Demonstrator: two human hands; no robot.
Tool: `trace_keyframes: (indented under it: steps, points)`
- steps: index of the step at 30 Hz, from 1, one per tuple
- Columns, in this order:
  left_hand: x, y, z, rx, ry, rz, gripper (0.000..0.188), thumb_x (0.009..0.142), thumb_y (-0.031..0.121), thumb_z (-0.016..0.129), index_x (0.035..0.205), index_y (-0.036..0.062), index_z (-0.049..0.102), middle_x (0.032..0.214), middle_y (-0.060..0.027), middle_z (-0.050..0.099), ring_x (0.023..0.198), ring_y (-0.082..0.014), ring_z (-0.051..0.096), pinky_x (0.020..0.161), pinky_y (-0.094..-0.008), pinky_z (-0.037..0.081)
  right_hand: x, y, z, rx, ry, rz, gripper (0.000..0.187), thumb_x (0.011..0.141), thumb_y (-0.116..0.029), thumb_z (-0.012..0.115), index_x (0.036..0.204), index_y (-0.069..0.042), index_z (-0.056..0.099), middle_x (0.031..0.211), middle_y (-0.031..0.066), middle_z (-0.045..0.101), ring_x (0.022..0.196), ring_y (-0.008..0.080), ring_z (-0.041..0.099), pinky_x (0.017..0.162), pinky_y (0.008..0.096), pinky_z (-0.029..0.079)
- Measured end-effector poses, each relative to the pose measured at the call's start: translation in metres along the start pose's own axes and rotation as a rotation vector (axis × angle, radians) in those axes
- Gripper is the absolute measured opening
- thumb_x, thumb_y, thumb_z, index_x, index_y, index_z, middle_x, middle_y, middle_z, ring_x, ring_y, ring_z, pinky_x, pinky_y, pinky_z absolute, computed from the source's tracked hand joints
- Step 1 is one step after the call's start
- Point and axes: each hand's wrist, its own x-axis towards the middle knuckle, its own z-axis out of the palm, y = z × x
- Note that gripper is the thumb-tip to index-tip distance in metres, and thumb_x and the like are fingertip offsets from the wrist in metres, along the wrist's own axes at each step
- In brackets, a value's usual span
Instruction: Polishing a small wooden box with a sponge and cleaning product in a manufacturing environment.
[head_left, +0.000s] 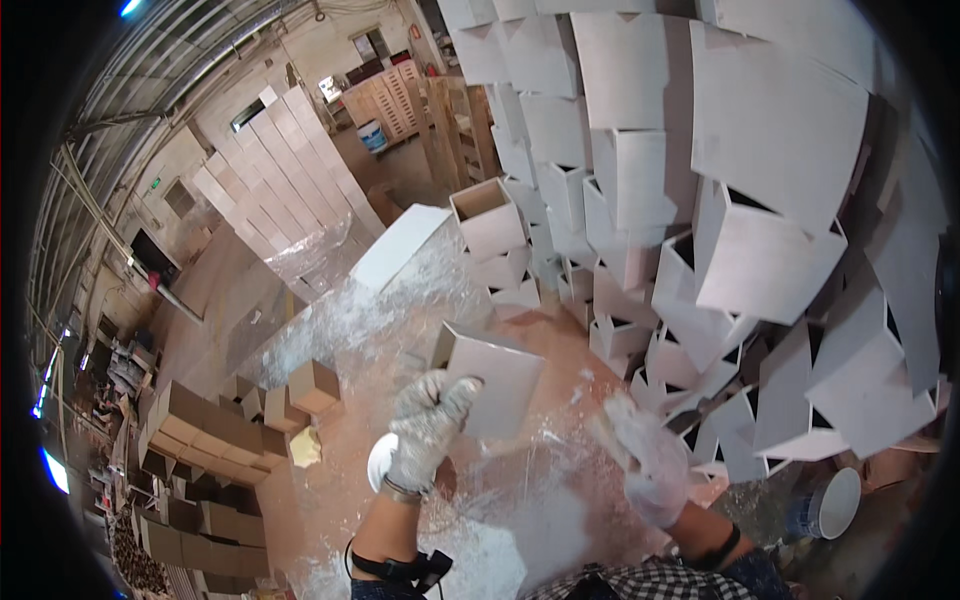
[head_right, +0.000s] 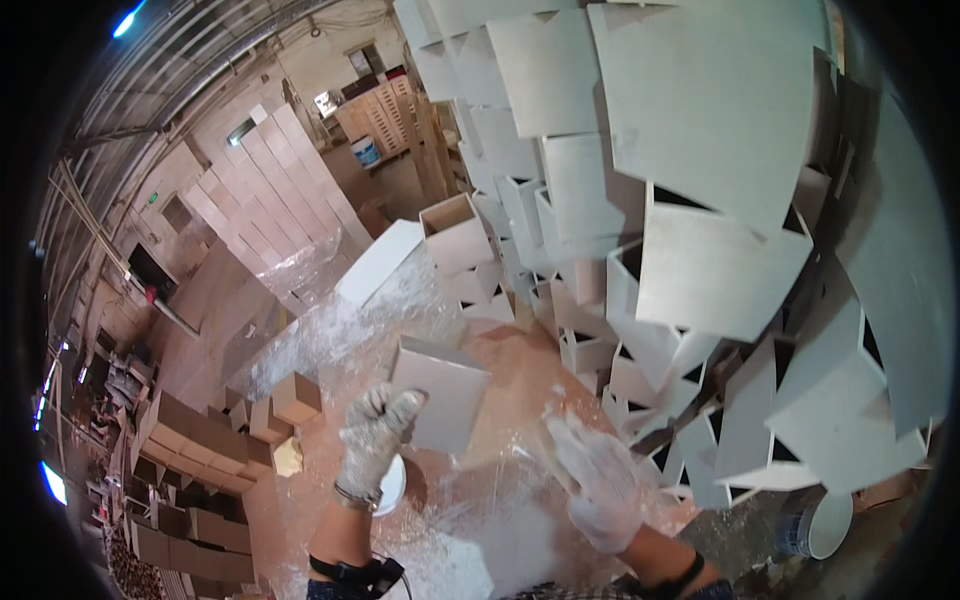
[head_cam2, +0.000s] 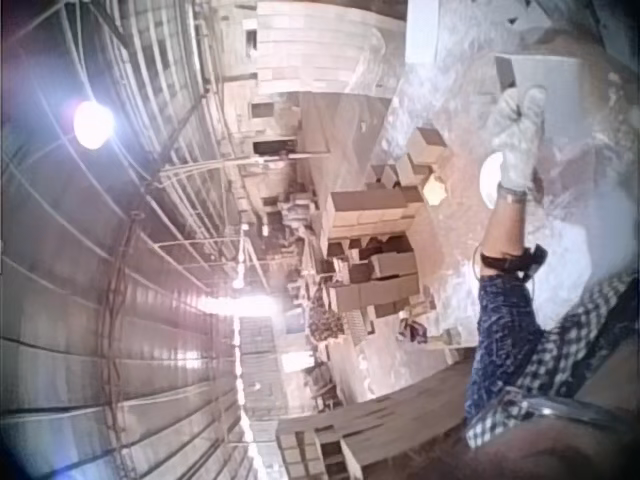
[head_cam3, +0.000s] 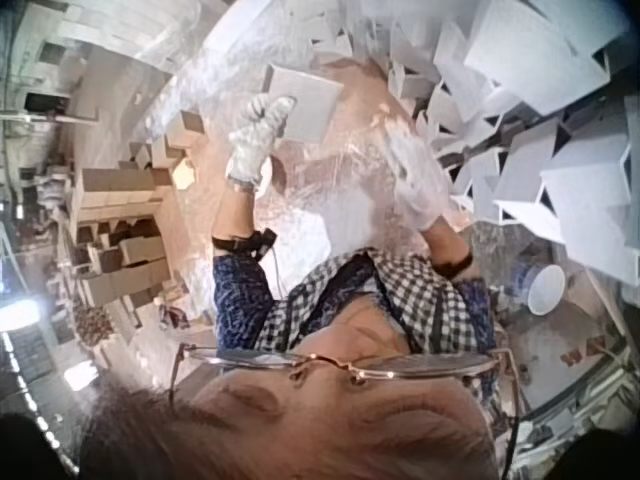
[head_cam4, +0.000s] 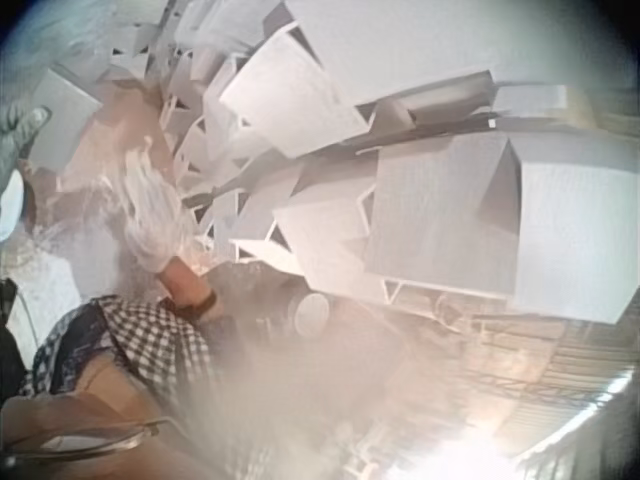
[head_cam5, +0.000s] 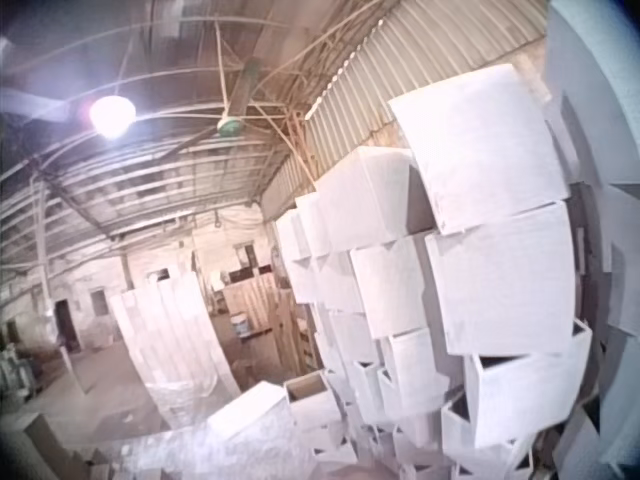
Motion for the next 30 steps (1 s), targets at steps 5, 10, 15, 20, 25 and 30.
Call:
trace_keyframes:
  steps: [5,10,15,20,25,30]
  points:
    - [-0.069,-0.024,-0.001,-0.085,-0.017,-0.174,0.015,0.096,0.017,0.077,0.093,0.0044,0.07,0.075,0.0081,0.06,0.065,-0.0011,0.047,0.058,-0.0214,0.04,0.08,-0.049,0.02,-0.054,0.033,-0.402,0.049,0.078,-0.003,0.068,0.127,-0.001,0.064,0.131,0.0155,0.065,0.122,0.0356,0.063,0.103,0.0438,0.05]
    - [-0.1,-0.017,-0.024,-0.108,-0.032,-0.176,0.015,0.095,0.017,0.078,0.095,0.0039,0.071,0.076,0.0062,0.063,0.066,-0.0021,0.049,0.059,-0.0223,0.042,0.078,-0.072,0.049,-0.084,0.116,-0.632,0.034,0.086,-0.01,0.062,0.12,-0.006,0.067,0.126,0.0104,0.066,0.122,0.0284,0.064,0.101,0.0368,0.05]
    - [-0.124,-0.004,-0.041,-0.051,-0.019,-0.18,0.015,0.095,0.017,0.078,0.097,0.0033,0.072,0.078,0.0049,0.065,0.067,-0.0023,0.05,0.059,-0.0221,0.042,0.032,-0.072,0.031,-0.168,-0.058,-0.588,0.033,0.083,-0.012,0.063,0.115,-0.005,0.068,0.125,0.0126,0.065,0.122,0.0303,0.064,0.1,0.0373,0.051]
    - [-0.135,0.004,-0.055,-0.212,0.056,-0.206,0.017,0.095,0.019,0.078,0.093,0.0034,0.072,0.077,0.0055,0.065,0.067,-0.0023,0.051,0.059,-0.0228,0.042,0.005,-0.065,0.012,-0.122,-0.194,-0.441,0.034,0.08,-0.01,0.062,0.113,-0.005,0.068,0.111,0.0116,0.067,0.105,0.031,0.066,0.087,0.0393,0.053]
    - [-0.144,0.002,-0.075,-0.039,0.06,-0.073,0.02,0.096,0.023,0.077,0.09,0.0042,0.072,0.074,0.0039,0.065,0.066,-0.0058,0.056,0.059,-0.0267,0.044,-0.018,-0.055,0.012,-0.084,-0.188,-0.329,0.039,0.077,-0.004,0.062,0.114,-0.009,0.069,0.091,0.0095,0.064,0.084,0.0314,0.063,0.072,0.0408,0.051]
    - [-0.147,-0.015,-0.09,0.628,0.048,0.464,0.025,0.088,0.028,0.081,0.091,0.0061,0.071,0.079,-0.0037,0.066,0.074,-0.0172,0.066,0.074,-0.0352,0.055,-0.056,-0.038,0.035,0.037,-0.144,-0.157,0.044,0.075,0.002,0.063,0.115,-0.012,0.071,0.083,0.0087,0.063,0.078,0.0303,0.062,0.069,0.0417,0.05]
